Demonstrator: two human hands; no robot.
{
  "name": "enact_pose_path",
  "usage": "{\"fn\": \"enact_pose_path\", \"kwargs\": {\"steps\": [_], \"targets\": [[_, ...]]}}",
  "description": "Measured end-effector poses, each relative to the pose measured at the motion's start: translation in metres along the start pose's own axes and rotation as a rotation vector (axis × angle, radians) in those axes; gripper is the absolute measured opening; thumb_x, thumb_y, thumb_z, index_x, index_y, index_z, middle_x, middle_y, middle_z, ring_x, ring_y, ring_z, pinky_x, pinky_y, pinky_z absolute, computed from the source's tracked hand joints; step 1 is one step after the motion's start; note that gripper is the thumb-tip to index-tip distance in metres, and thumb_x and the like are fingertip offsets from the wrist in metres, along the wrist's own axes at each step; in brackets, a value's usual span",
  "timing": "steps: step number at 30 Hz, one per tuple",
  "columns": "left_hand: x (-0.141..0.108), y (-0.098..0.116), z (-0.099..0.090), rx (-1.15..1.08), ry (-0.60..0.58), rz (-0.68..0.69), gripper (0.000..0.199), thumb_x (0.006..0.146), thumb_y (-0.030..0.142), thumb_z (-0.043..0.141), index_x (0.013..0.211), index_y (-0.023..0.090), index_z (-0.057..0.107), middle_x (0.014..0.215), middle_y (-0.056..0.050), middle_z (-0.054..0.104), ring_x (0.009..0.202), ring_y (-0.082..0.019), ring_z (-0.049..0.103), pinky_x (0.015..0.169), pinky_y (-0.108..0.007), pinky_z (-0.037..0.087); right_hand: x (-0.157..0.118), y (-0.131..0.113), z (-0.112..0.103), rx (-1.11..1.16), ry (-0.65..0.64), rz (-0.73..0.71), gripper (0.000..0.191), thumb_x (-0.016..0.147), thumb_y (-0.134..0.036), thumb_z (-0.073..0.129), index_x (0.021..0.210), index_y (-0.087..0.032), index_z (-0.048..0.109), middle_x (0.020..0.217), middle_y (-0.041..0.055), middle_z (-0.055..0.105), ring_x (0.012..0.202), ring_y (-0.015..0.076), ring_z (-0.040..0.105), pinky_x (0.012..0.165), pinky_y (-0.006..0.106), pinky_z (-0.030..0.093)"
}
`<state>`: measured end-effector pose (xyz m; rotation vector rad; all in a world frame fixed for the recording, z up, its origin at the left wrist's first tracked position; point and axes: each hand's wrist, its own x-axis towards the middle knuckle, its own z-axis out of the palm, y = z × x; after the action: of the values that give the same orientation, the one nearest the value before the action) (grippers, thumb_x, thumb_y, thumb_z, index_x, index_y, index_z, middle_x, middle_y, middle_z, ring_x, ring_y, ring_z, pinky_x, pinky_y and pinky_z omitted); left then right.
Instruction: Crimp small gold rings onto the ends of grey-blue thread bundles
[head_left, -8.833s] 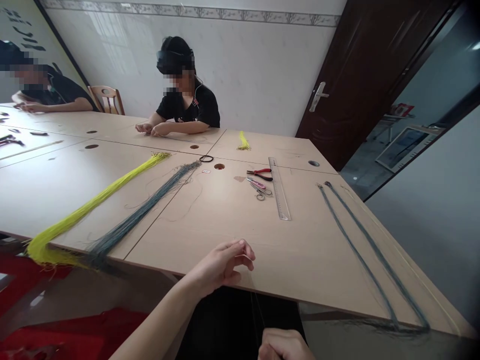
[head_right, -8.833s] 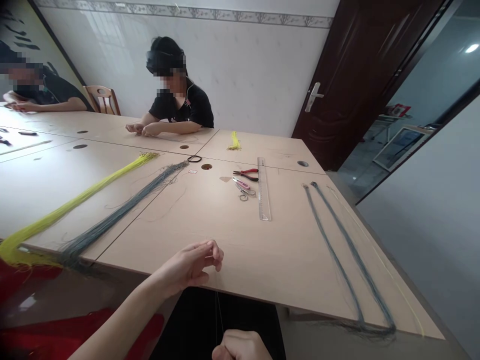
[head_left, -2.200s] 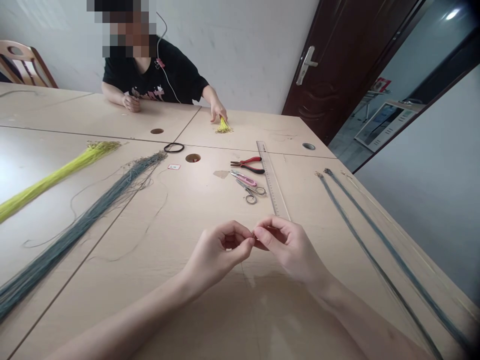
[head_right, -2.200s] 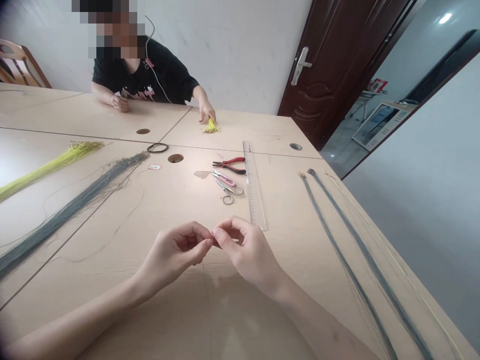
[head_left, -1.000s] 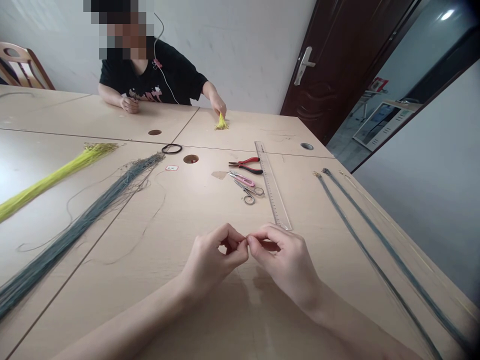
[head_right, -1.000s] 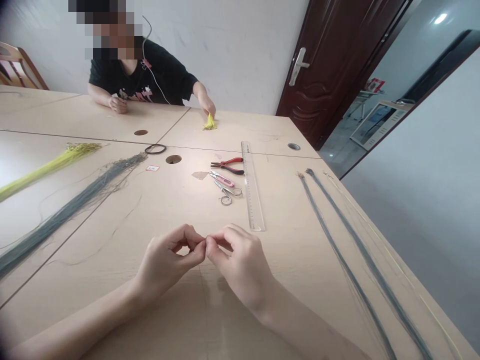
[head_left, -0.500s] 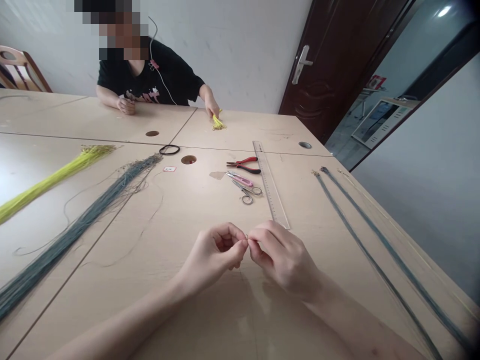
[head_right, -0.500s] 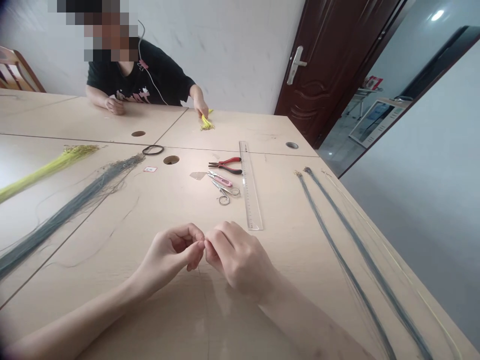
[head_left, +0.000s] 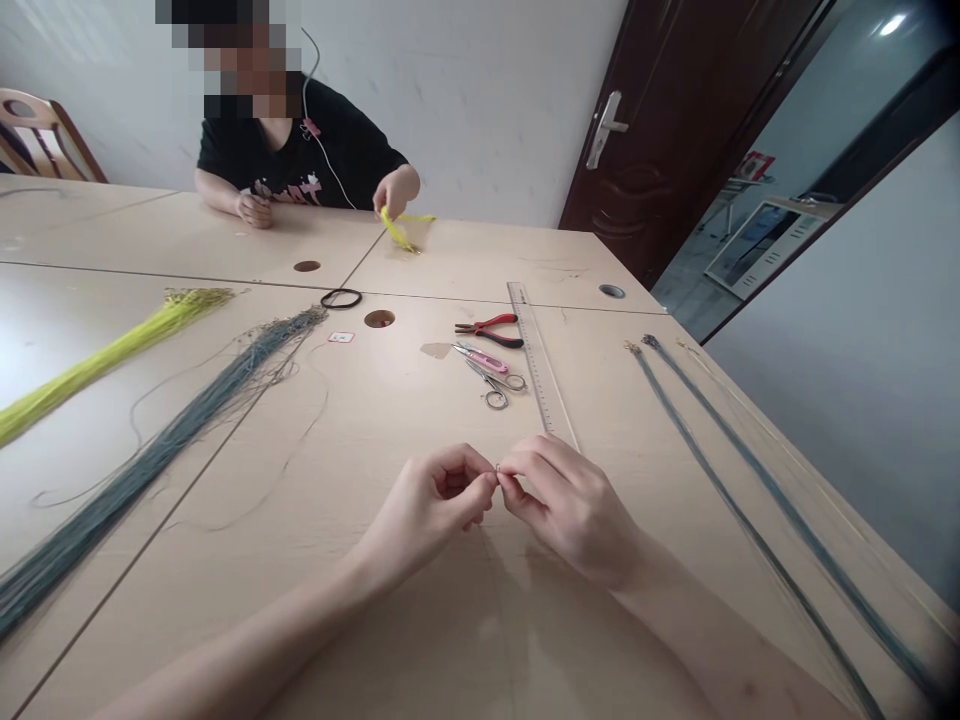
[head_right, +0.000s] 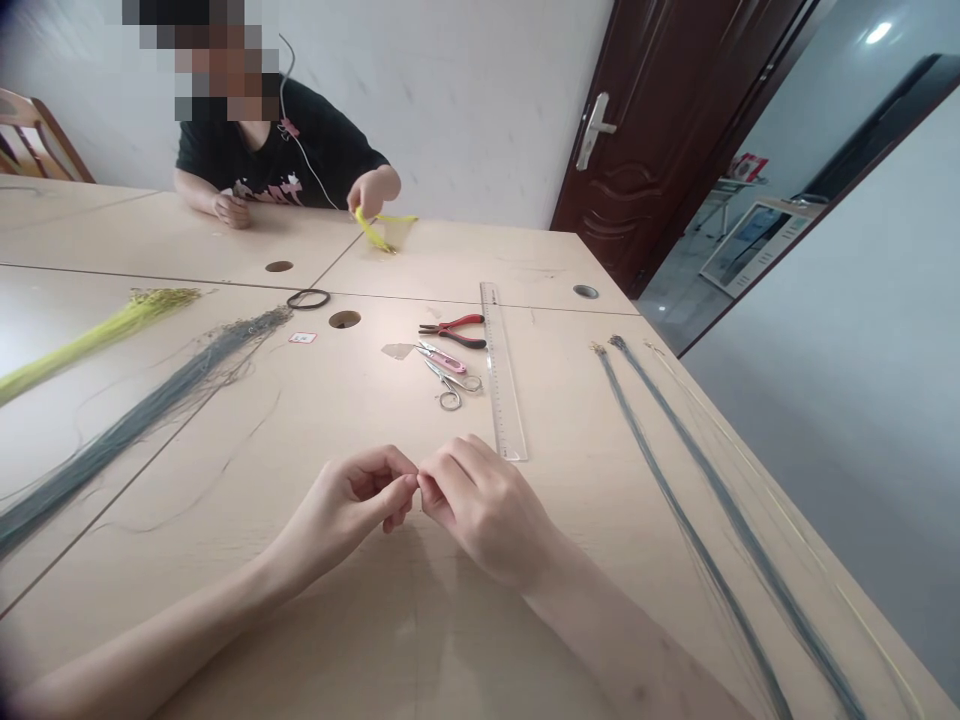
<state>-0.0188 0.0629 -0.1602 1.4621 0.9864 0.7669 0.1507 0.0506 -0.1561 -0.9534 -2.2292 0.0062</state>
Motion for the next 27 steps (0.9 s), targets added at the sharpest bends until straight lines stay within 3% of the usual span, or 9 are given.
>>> {"fn": "enact_pose_path", "kwargs": {"steps": [17, 23, 27], "targets": [[-0.001, 0.002, -0.001, -0.066, -0.042, 0.034, 0.015, 0.082, 0.018, 0.051, 0.068, 0.015, 0.055, 0.052, 0.005, 0.048, 0.051, -0.007, 0.042, 0.05, -0.019, 0.033, -0.001, -0.001, -0.003, 0.08, -0.004, 0.02, 0.015, 0.09, -0.01, 0.045, 0.079, -0.016, 0.053, 0.073, 0.004, 0.058, 0.069, 0.0137, 0.053, 0.062, 0.026, 0.045], [-0.002, 0.0, -0.003, -0.118, -0.029, 0.051, 0.016, 0.084, 0.022, 0.051, 0.069, 0.016, 0.054, 0.053, 0.005, 0.049, 0.051, -0.007, 0.044, 0.052, -0.02, 0.035, 0.001, -0.004, -0.009, 0.091, 0.033, 0.115, 0.012, 0.089, -0.014, 0.044, 0.082, -0.017, 0.054, 0.073, 0.0019, 0.059, 0.069, 0.0122, 0.057, 0.064, 0.024, 0.049], [-0.001, 0.002, -0.004, -0.132, 0.018, 0.058, 0.018, 0.084, 0.027, 0.053, 0.07, 0.016, 0.053, 0.054, 0.005, 0.05, 0.049, -0.007, 0.044, 0.052, -0.021, 0.036, -0.001, 0.016, -0.01, -0.071, 0.062, 0.274, 0.016, 0.09, -0.016, 0.041, 0.091, -0.015, 0.058, 0.084, 0.0068, 0.063, 0.082, 0.0181, 0.06, 0.074, 0.033, 0.05]]}}
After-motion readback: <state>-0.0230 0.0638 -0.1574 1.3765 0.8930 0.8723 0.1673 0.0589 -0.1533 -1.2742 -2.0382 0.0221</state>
